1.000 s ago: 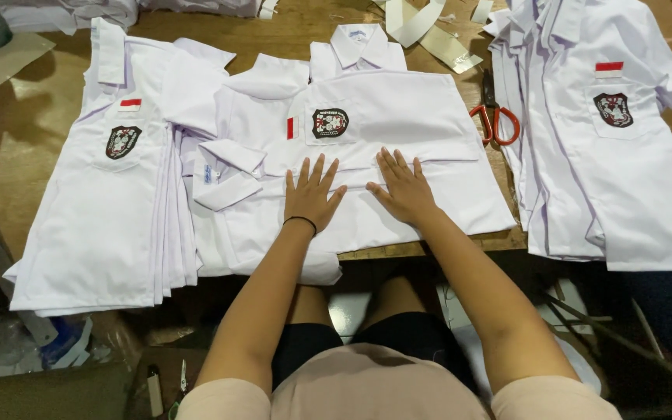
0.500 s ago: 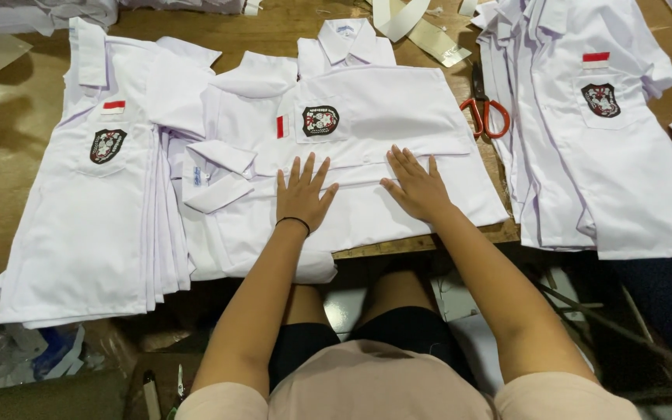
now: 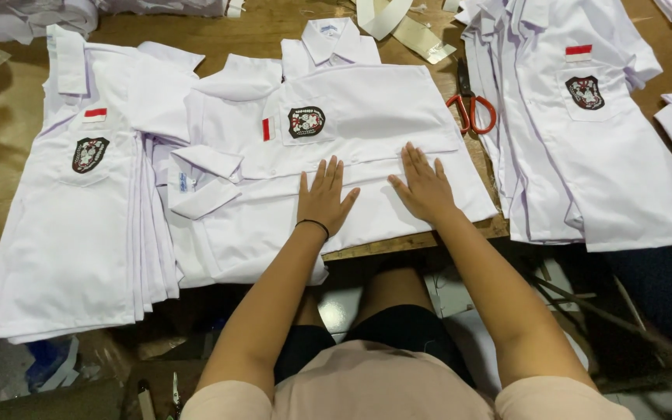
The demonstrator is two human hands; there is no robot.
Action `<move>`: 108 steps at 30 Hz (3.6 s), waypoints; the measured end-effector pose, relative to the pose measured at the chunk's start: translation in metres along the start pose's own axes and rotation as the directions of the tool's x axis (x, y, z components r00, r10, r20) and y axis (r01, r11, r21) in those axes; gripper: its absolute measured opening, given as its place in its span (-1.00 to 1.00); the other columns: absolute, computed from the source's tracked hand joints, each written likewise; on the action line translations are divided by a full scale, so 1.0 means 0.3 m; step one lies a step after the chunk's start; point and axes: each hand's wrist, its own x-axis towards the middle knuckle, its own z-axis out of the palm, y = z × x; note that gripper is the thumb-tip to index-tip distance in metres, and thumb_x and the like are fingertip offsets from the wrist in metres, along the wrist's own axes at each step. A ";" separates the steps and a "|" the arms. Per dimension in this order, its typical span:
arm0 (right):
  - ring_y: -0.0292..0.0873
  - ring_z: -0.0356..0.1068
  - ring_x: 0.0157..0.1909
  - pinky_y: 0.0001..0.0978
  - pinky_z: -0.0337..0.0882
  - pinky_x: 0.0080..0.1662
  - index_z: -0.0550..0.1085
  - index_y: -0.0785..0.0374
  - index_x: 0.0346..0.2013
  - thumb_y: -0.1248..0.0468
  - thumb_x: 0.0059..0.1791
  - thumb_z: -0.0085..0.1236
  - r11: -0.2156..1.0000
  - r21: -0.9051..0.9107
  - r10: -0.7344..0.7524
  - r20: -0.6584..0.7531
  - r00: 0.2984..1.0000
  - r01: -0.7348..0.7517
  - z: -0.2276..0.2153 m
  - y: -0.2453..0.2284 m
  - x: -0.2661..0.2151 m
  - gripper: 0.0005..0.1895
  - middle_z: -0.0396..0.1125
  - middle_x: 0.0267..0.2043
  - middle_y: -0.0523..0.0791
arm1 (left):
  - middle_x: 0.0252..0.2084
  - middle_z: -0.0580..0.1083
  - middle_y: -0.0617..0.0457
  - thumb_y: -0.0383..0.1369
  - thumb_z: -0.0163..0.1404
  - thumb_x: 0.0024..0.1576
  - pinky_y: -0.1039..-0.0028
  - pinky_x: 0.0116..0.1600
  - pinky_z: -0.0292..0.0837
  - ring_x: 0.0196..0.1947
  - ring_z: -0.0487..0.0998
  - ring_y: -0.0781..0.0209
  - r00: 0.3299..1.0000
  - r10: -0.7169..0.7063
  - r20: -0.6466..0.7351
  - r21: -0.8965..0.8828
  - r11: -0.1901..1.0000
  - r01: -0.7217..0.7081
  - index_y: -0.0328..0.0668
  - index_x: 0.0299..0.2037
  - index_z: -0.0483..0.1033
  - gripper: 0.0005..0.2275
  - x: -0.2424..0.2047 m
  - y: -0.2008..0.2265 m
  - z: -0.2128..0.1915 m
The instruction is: The person folds white shirts on a wooden table, smoothing each one out and then folding the bottom edge up.
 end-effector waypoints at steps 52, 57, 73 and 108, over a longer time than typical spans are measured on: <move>0.17 0.28 0.10 0.10 0.37 0.09 0.51 0.15 -0.19 0.12 0.04 0.26 0.954 0.188 0.295 -0.427 0.855 -0.236 0.088 0.543 0.333 -0.81 0.34 -0.14 -0.07 | 0.62 -0.15 0.06 0.11 -0.56 0.34 -0.02 0.57 -0.53 0.60 -0.23 0.12 0.999 0.002 -0.054 -0.051 0.999 -0.005 -0.04 0.55 -0.11 -0.36 -0.008 -0.011 0.013; 0.16 0.27 0.10 0.09 0.35 0.05 0.49 0.14 -0.19 0.12 0.05 0.26 0.951 0.148 0.308 -0.444 0.841 -0.270 0.085 0.529 0.333 -0.80 0.33 -0.09 -0.08 | 0.62 -0.14 0.04 0.09 -0.59 0.34 -0.02 0.57 -0.54 0.60 -0.24 0.10 0.999 0.009 -0.042 -0.058 0.998 -0.012 -0.05 0.55 -0.11 -0.37 -0.022 -0.003 -0.006; 0.03 -0.33 0.64 0.13 -0.40 0.51 -0.04 0.27 0.55 -0.24 0.20 -0.55 0.995 0.018 0.100 -0.025 0.995 -0.099 -0.028 0.066 0.054 -0.20 -0.24 0.64 0.02 | 0.56 0.07 0.03 -0.06 -0.46 0.39 -0.11 0.55 -0.39 0.58 -0.10 0.09 0.958 -0.006 -0.288 -0.023 1.000 -0.001 0.03 0.49 0.11 -0.51 -0.114 -0.202 -0.050; 0.04 -0.37 0.65 0.28 -0.44 0.49 -0.02 0.09 0.57 -0.24 0.17 -0.47 0.998 -0.053 0.022 0.023 0.999 -0.021 -0.004 0.046 -0.012 -0.23 -0.23 0.65 -0.07 | -0.17 0.46 0.12 -0.02 -0.17 0.35 0.26 0.15 0.40 -0.04 0.55 0.15 0.807 -0.038 -0.590 0.127 0.982 0.138 0.03 0.06 0.52 -0.68 -0.262 -0.887 -0.017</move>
